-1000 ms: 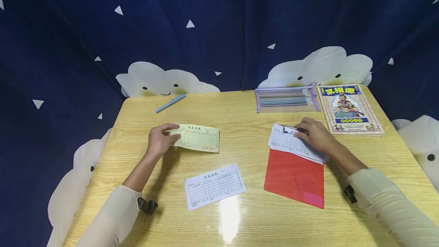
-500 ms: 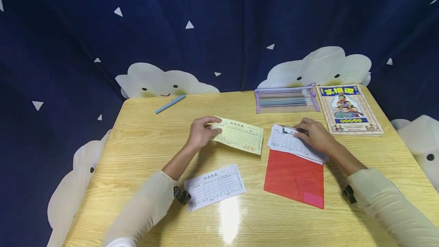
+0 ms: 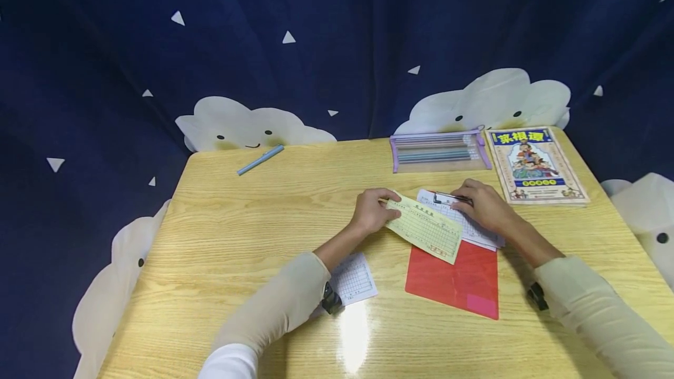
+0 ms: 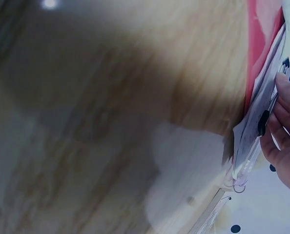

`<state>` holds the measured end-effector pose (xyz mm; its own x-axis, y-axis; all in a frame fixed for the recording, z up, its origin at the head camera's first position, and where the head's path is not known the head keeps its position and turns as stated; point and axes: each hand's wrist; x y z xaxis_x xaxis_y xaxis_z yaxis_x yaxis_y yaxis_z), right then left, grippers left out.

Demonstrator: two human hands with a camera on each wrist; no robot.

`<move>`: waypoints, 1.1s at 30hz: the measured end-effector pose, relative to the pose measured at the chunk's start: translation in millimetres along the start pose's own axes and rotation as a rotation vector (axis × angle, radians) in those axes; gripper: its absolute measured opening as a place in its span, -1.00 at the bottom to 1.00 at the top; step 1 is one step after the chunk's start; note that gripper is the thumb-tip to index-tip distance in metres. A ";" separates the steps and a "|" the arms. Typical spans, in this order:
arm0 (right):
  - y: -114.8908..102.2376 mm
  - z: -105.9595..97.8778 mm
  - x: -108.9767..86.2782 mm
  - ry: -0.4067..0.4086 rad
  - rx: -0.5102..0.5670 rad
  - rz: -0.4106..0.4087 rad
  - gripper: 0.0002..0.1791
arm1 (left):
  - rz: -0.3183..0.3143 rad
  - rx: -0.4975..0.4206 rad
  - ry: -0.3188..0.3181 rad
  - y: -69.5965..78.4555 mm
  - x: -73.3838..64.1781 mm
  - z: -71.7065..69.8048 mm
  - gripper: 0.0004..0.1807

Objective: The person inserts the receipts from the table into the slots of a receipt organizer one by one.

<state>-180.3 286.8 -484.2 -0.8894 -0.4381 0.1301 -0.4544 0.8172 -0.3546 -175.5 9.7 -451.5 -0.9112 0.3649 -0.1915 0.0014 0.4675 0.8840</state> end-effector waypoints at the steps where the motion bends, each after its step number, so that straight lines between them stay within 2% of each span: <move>1: 0.3 0.1 0.1 0.001 0.001 0.000 -0.76 | 0.008 0.013 0.003 0.8 2.3 5.1 -0.76; 7: 0.1 -1.3 0.3 0.000 0.004 -0.004 -0.76 | 0.046 0.062 0.022 5.8 10.1 32.1 -0.75; 14: -0.9 -1.4 -0.3 0.007 0.016 -0.031 -0.77 | 0.092 0.145 -0.063 8.2 10.4 51.1 -0.51; 20: -1.9 -1.8 -0.3 -0.008 0.009 -0.014 -0.75 | 0.081 0.281 -0.101 6.2 11.9 58.5 -0.26; 24: -2.5 -0.3 -1.4 0.026 -0.018 -0.057 -0.75 | 0.113 0.367 -0.113 4.7 11.0 61.0 -0.16; 28: -1.9 2.6 -2.6 0.060 -0.066 -0.115 -0.78 | 0.143 0.411 -0.120 4.3 10.0 62.4 -0.14; 33: -1.6 6.4 -1.9 0.081 -0.103 -0.133 -0.80 | 0.141 0.421 -0.116 4.7 10.0 61.8 -0.15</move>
<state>-177.6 283.8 -489.8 -0.8202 -0.5167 0.2454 -0.5673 0.7898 -0.2331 -159.2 65.2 -475.6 -0.8380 0.5247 -0.1495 0.3111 0.6847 0.6591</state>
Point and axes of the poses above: each hand's wrist, its own x-axis towards the middle knuckle, its own z-axis out of the palm, y = z × x, and after that the axes turned 7 degrees about -y, right-handed
